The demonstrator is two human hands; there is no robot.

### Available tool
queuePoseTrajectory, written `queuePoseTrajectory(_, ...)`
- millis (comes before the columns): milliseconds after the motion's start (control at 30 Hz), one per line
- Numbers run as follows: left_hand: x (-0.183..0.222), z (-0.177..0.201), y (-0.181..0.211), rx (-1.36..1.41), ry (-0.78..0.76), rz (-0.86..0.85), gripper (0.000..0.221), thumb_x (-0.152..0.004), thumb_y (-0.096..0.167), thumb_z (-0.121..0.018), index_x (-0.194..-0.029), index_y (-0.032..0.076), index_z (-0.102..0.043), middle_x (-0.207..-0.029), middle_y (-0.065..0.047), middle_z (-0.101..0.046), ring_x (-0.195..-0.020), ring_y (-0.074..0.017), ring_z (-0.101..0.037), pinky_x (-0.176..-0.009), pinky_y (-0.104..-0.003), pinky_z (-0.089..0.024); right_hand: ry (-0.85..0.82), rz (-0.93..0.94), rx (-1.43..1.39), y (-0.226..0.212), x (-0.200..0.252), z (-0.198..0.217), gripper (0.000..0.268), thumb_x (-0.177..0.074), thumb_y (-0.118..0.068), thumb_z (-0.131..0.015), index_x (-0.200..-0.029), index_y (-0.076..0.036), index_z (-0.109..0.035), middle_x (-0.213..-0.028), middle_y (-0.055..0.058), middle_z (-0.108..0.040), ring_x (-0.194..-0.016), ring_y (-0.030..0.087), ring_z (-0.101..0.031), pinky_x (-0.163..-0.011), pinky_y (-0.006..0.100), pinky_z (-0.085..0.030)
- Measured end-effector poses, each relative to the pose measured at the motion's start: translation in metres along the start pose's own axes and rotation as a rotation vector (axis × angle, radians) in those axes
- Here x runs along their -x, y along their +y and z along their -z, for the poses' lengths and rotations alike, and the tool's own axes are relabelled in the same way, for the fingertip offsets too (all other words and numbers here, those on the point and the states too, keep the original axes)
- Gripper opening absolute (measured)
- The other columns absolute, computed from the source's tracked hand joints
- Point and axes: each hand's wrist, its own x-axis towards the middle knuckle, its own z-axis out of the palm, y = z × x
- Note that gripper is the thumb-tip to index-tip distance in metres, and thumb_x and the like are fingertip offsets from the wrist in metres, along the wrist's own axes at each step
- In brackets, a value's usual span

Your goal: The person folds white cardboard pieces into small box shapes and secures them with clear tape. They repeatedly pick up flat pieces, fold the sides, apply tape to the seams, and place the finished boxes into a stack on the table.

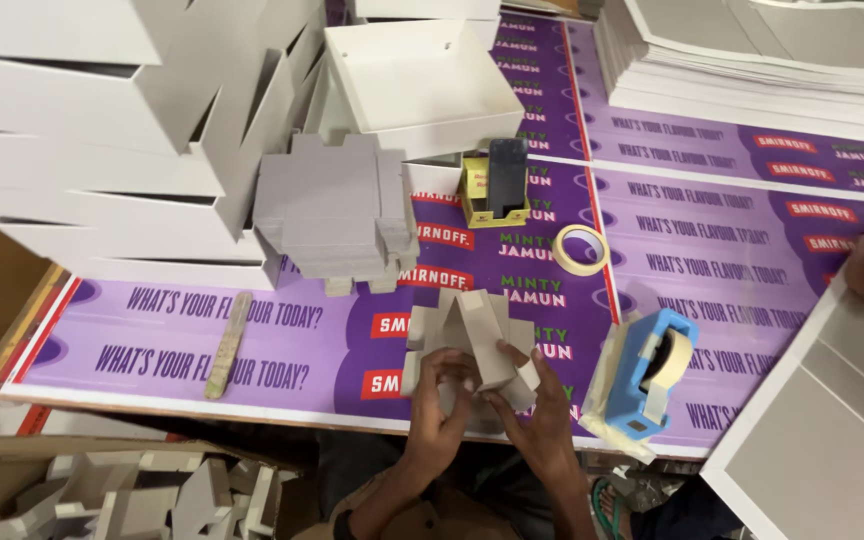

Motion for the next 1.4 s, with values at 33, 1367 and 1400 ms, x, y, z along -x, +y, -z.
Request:
queuePoseTrajectory(33,0.001,0.0,0.003,-0.03,-0.007,-0.005,0.038,-0.095,0.003,-0.062,-0.131,0.003,-0.053,-0.112,-0.013,-0.067,-0.106,-0.0218,-0.067,-0.095,-0.037,-0.052,0.018,0.124,-0.005,-0.001,0.002,-0.003,0.095,-0.085,-0.006,-0.081,-0.158,-0.003,-0.021,-0.143,0.016,-0.062,-0.125,0.031,-0.066,-0.1,0.04,-0.057)
queuePoseTrajectory(1367,-0.036,0.017,-0.007,-0.519,-0.171,-0.673,0.033,-0.105,0.021,-0.056,-0.121,-0.003,-0.071,-0.129,-0.016,-0.068,-0.126,-0.0304,-0.063,-0.102,-0.045,-0.058,0.334,-0.422,-0.247,0.0,0.026,-0.04,0.067,-0.088,0.006,-0.074,-0.151,0.002,-0.054,-0.06,0.001,-0.052,-0.061,0.006,-0.049,-0.066,0.023,-0.042)
queuePoseTrajectory(1400,-0.034,0.016,-0.006,-0.462,-0.174,-0.634,0.03,-0.104,0.019,-0.059,-0.12,-0.004,-0.071,-0.128,-0.015,-0.07,-0.126,-0.0292,-0.064,-0.106,-0.045,-0.058,0.302,-0.509,-0.222,0.0,0.027,-0.041,0.067,-0.085,0.008,-0.073,-0.15,0.002,-0.056,-0.061,0.002,-0.051,-0.06,0.009,-0.047,-0.062,0.026,-0.039)
